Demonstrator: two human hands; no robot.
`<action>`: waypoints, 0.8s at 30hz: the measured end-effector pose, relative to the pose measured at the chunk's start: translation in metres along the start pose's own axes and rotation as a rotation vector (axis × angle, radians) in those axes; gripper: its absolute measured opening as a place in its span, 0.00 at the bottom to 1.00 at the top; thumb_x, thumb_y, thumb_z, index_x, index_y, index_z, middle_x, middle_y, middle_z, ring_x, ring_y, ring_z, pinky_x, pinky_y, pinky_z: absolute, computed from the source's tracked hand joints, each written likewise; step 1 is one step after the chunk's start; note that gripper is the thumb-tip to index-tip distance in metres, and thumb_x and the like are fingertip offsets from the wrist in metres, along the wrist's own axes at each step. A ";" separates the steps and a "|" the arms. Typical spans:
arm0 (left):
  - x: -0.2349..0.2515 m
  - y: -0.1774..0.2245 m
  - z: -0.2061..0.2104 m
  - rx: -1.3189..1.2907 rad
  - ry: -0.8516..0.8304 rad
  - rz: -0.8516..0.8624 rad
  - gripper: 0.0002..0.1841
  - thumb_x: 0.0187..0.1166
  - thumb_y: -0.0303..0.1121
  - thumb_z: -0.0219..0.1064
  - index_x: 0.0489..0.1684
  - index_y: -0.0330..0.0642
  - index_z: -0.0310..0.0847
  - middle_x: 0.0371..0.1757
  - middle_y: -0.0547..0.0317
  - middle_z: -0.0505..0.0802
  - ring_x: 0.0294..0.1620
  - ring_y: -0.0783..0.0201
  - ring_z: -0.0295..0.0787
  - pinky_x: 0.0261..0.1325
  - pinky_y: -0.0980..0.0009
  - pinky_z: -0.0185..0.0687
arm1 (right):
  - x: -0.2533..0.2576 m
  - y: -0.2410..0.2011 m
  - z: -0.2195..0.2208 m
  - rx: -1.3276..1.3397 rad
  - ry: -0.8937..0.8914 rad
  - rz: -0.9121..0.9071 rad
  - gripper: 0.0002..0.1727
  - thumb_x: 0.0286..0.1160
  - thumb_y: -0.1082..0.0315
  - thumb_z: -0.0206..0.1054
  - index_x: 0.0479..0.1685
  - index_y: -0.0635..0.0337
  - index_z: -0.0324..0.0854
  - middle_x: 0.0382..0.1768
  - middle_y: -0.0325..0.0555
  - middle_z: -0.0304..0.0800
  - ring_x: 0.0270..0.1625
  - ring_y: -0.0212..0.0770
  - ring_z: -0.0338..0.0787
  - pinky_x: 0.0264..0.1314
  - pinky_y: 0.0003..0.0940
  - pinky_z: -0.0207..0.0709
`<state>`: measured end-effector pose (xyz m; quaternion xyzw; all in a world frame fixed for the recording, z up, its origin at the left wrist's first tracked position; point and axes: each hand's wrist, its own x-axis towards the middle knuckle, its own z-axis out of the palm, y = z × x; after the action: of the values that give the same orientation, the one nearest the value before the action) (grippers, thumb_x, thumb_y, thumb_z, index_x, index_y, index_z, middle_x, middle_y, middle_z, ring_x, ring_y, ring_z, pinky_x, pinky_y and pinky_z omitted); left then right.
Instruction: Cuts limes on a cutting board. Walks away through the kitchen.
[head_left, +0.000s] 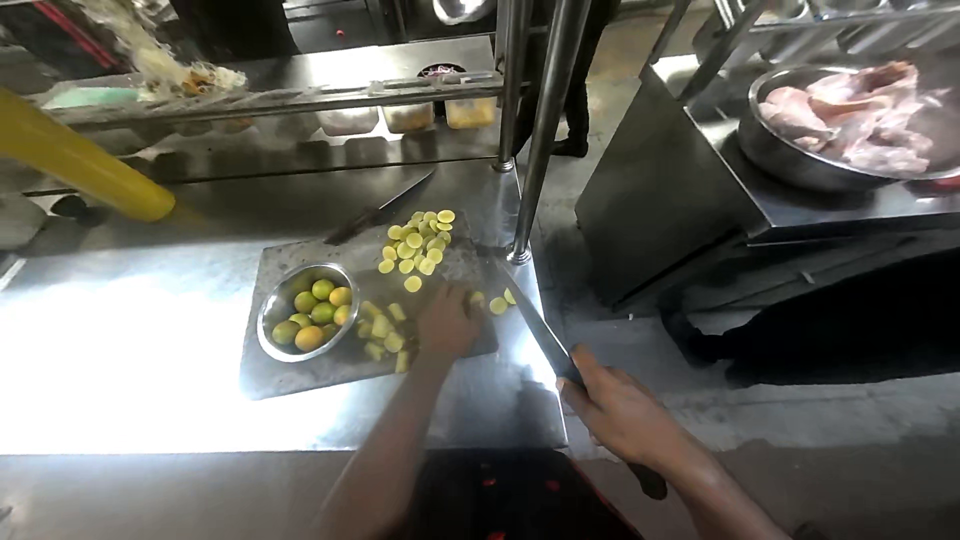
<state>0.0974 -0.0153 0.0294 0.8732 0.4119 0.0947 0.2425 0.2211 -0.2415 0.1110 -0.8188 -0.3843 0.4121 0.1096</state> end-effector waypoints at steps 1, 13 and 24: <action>0.001 0.005 -0.007 0.003 -0.058 -0.016 0.19 0.83 0.45 0.67 0.68 0.50 0.85 0.66 0.50 0.88 0.57 0.50 0.90 0.58 0.48 0.87 | 0.000 0.003 0.000 0.015 0.003 0.010 0.18 0.90 0.48 0.54 0.66 0.48 0.69 0.31 0.45 0.85 0.28 0.44 0.91 0.36 0.46 0.88; -0.033 -0.030 -0.033 -0.048 -0.025 0.238 0.10 0.81 0.36 0.72 0.54 0.47 0.93 0.65 0.52 0.88 0.59 0.56 0.91 0.63 0.55 0.89 | 0.013 -0.012 0.038 -0.137 -0.130 -0.041 0.22 0.90 0.47 0.52 0.68 0.53 0.70 0.40 0.55 0.88 0.47 0.60 0.92 0.51 0.60 0.83; -0.048 -0.059 0.014 -0.395 0.319 0.443 0.08 0.78 0.36 0.74 0.48 0.46 0.93 0.56 0.60 0.92 0.57 0.70 0.91 0.60 0.72 0.90 | 0.006 -0.022 0.049 -0.251 -0.072 -0.057 0.22 0.91 0.48 0.48 0.69 0.53 0.69 0.40 0.55 0.89 0.48 0.60 0.92 0.51 0.59 0.83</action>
<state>0.0317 -0.0249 -0.0106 0.8519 0.2188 0.3584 0.3130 0.1739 -0.2290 0.0871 -0.7996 -0.4596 0.3865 0.0043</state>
